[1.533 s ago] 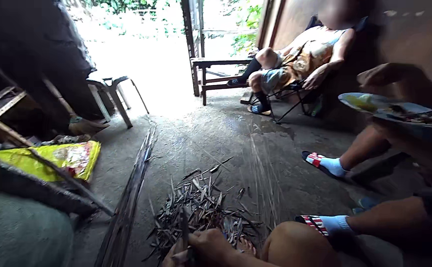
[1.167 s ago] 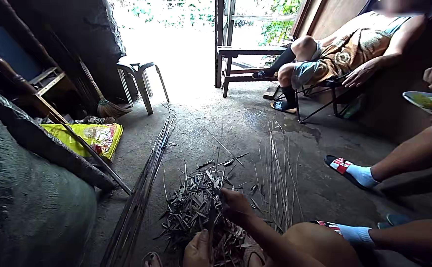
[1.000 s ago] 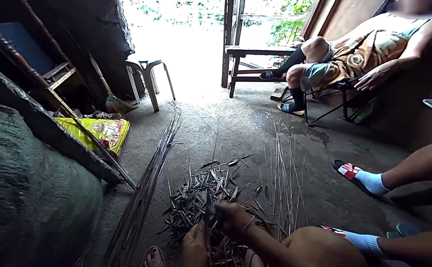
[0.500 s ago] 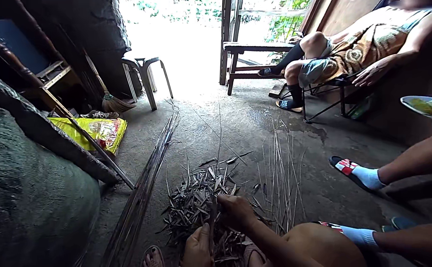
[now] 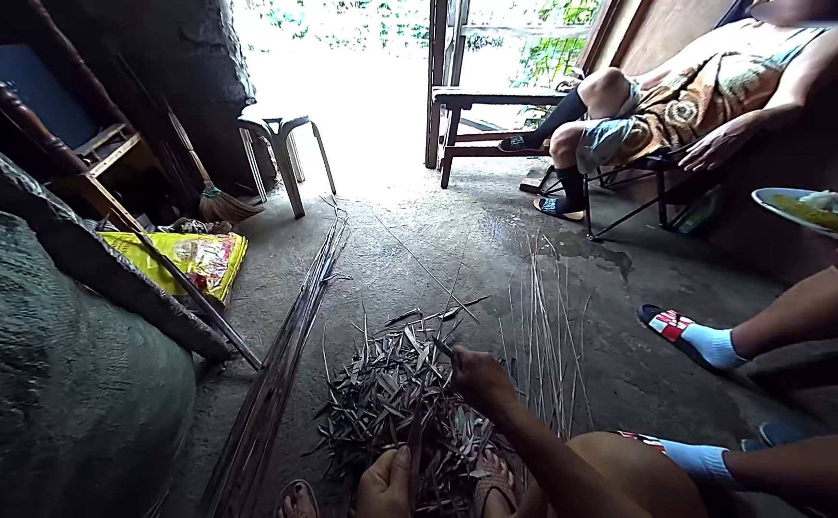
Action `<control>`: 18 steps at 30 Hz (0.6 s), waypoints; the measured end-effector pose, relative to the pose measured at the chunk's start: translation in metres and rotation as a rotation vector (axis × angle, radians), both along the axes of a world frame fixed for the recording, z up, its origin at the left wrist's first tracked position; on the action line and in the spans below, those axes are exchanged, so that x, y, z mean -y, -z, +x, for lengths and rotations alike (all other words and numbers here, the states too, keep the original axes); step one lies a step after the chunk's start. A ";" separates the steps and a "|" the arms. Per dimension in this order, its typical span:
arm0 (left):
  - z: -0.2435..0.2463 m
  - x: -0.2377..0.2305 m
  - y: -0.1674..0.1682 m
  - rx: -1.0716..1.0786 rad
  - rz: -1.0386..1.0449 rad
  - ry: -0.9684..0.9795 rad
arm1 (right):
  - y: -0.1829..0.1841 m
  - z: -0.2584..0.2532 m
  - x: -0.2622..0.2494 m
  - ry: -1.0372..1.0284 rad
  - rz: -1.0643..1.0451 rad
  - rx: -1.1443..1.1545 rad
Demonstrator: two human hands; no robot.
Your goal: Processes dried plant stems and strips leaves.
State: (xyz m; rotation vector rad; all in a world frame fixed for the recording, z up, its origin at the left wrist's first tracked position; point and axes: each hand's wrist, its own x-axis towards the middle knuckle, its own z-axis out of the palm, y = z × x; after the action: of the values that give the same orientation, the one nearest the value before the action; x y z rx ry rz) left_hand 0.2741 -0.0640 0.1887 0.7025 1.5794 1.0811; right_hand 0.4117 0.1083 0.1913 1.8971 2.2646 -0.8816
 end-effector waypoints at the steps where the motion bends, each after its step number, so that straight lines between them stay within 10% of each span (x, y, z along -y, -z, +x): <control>1: -0.001 -0.002 0.000 -0.005 -0.002 -0.016 | 0.000 0.001 0.002 -0.024 -0.001 -0.058; 9: -0.010 -0.018 0.007 0.125 0.001 -0.159 | 0.013 -0.019 0.073 -0.555 -0.056 -0.430; 18: -0.005 -0.019 0.004 0.153 -0.011 -0.196 | 0.025 -0.021 0.068 -0.565 0.069 -0.312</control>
State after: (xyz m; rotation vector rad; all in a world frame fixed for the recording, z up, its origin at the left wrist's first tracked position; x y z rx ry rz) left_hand 0.2693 -0.0454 0.1844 0.4522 1.5439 1.2382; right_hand 0.3905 0.0405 0.1666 1.0754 2.8141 -1.0618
